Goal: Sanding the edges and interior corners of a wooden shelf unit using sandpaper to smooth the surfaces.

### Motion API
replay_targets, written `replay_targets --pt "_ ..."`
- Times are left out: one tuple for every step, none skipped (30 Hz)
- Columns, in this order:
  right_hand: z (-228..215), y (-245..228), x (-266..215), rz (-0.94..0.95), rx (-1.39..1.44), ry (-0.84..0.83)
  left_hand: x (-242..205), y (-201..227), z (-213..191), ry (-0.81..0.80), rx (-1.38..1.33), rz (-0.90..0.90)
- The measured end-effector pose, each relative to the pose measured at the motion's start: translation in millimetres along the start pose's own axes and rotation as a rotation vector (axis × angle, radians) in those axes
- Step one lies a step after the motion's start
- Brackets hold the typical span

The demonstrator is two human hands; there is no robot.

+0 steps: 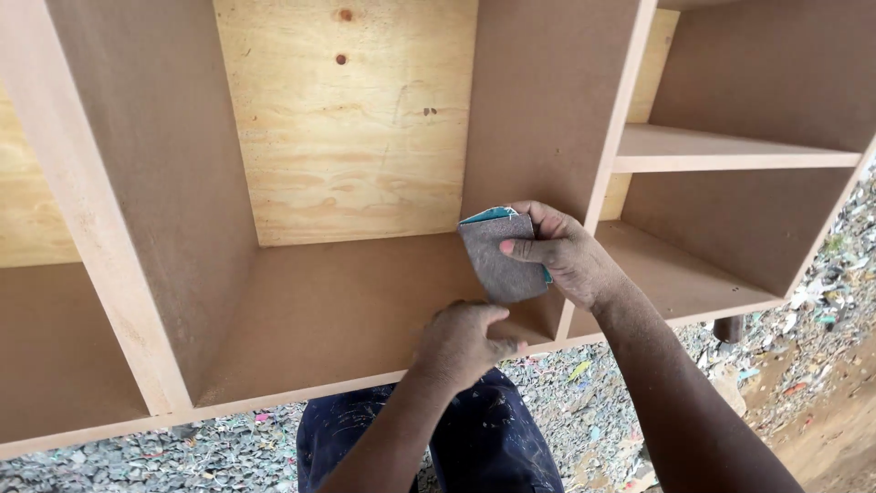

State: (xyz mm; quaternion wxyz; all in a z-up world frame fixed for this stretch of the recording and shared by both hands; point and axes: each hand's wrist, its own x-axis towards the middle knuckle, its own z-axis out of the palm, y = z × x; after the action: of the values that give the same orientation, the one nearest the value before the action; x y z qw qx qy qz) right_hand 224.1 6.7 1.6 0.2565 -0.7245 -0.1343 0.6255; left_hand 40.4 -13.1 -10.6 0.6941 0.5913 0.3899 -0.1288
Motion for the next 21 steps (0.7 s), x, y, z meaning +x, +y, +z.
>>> replay_targets --pt "-5 9 -10 -0.004 0.014 0.014 5 -2 17 -0.012 0.015 0.007" --pt "-8 18 -17 0.042 0.036 -0.002 12 -5 32 0.016 0.184 0.046" --pt "-11 26 -23 0.088 0.059 -0.018 20 -8 47 0.044 0.352 0.086" --pt "-2 7 -41 0.081 0.075 -0.008 17 3 38 0.036 0.369 0.093" --pt "6 -12 -58 0.119 0.044 -0.029 15 14 29 -0.006 0.363 0.069" --pt "15 -32 -75 0.157 0.011 -0.054 13 25 20 -0.045 0.355 0.043" --pt "5 -7 -75 0.148 0.026 -0.047 11 22 21 -0.050 0.372 0.048" --pt "-4 18 -75 0.112 -0.054 -0.011 8 18 21 -0.088 0.377 0.050" --pt "-11 44 -75 0.076 -0.133 0.026 5 14 21 -0.126 0.383 0.052" --pt "-2 35 -92 0.072 -0.121 0.027 6 -5 25 -0.129 0.396 0.050" --pt "8 26 -109 -0.099 -0.287 0.122 7 -23 29 -0.103 0.443 0.072" --pt "18 17 -126 -0.269 -0.453 0.226 9 -42 33 -0.075 0.490 0.099" --pt "19 40 -132 -0.274 -0.443 0.233 -3 -42 13 -0.077 0.503 0.101" --pt "20 64 -137 -0.414 -0.598 0.401 -14 -40 -4 -0.033 0.373 0.075" --pt "21 87 -142 -0.553 -0.751 0.571 -25 -39 -22 0.010 0.243 0.048" --pt "29 108 -138 -0.554 -0.744 0.575 -31 -51 -29 0.009 0.251 0.049" --pt "38 130 -134 -0.464 -0.790 0.642 -36 -64 -36 0.138 0.214 -0.079" --pt "47 152 -129 -0.376 -0.831 0.706 -42 -76 -44 0.272 0.178 -0.205" --pt "80 157 -126 -0.378 -0.820 0.709 -41 -81 -39 0.275 0.189 -0.205" --pt "110 162 -124 -0.348 -1.296 0.731 -36 -85 -33 0.371 0.376 -0.110" --pt "139 168 -120 -0.299 -1.774 0.729 -31 -90 -24 0.468 0.560 -0.009"
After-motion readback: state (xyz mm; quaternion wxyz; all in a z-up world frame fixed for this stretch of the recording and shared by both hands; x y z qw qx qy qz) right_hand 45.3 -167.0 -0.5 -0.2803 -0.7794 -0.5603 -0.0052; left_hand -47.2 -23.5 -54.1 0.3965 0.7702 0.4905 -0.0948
